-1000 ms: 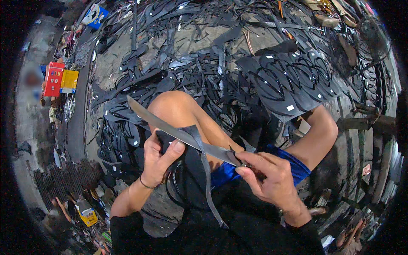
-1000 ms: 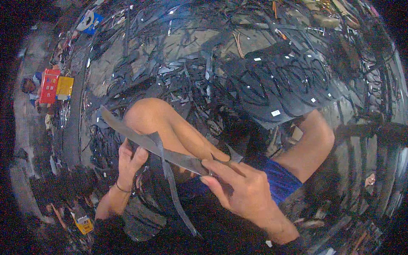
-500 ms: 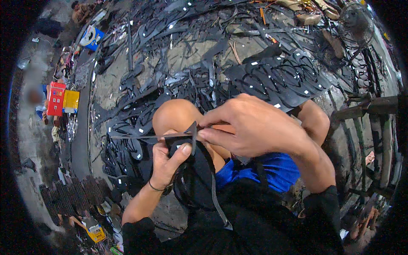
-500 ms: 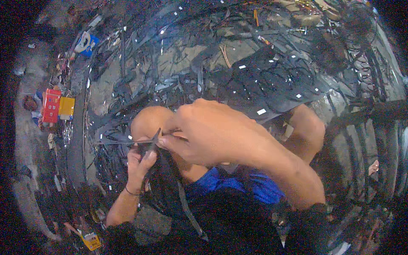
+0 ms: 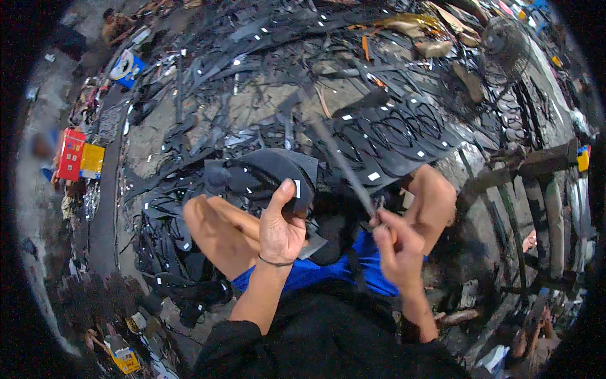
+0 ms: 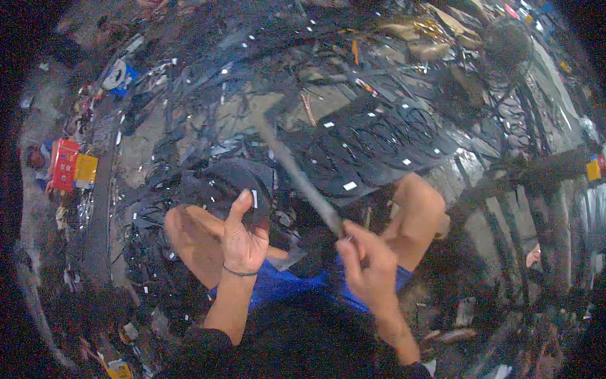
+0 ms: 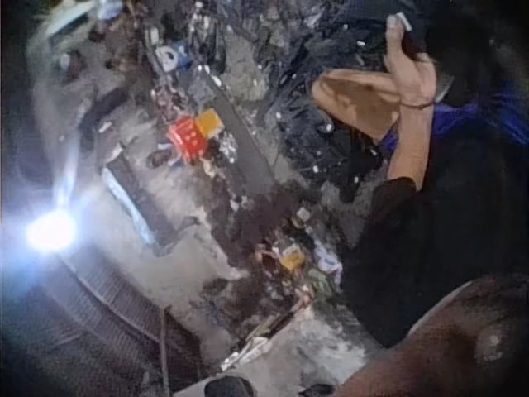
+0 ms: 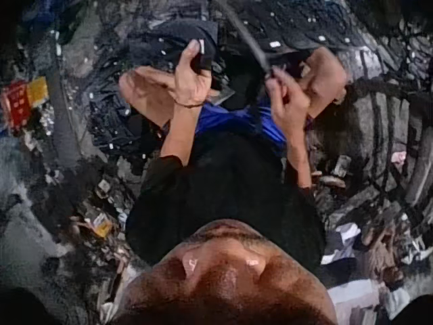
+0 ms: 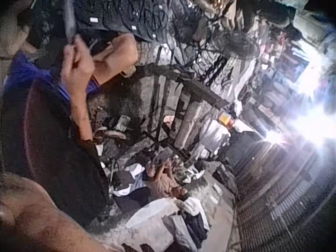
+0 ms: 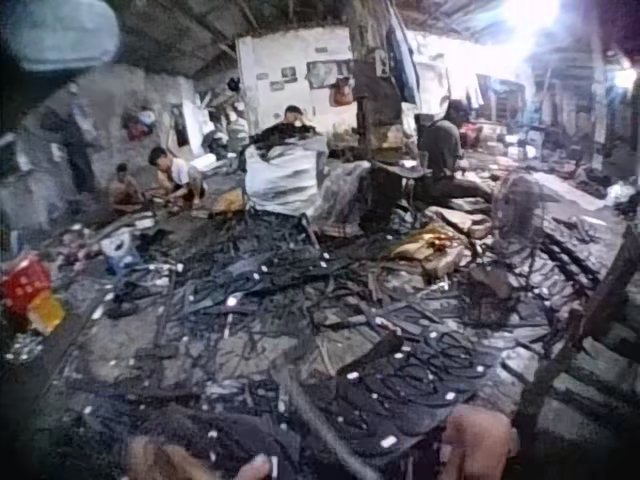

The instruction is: The person sits on the floor and uses a large knife to cut strips of black rubber material. They repeatedly slice the rubber into smaller pieces and place them on the surrounding pile.

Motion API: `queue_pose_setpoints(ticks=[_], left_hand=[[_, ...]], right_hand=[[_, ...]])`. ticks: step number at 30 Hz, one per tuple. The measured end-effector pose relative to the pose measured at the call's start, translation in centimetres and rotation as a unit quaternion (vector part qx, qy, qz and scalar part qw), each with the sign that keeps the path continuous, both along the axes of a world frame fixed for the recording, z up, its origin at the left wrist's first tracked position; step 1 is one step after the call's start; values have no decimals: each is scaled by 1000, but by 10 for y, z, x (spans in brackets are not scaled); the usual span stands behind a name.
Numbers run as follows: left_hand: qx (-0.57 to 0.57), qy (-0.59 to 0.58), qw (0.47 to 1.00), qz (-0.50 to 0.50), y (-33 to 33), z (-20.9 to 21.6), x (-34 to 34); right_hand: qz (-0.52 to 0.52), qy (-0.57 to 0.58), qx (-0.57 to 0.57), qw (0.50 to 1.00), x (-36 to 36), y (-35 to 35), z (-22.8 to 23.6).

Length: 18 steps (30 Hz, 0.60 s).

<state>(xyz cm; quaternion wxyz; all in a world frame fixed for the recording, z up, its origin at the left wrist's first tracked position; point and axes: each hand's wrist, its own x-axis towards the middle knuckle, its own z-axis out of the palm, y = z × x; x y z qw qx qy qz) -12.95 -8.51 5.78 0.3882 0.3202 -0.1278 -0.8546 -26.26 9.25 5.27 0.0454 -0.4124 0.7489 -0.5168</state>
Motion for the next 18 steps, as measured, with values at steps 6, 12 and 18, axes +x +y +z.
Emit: queue_pose_setpoints(ticks=[6,12,18], left_hand=[[54,-2,998,14,5,-24,-5],[31,-21,996,-80,24,-31,25],[21,-83,994,-63,61,-49,57]], right_hand=[[24,-126,122,984,52,48,-22],[13,-94,153,984,51,56,-15],[39,-152,218,963,52,29,8]])
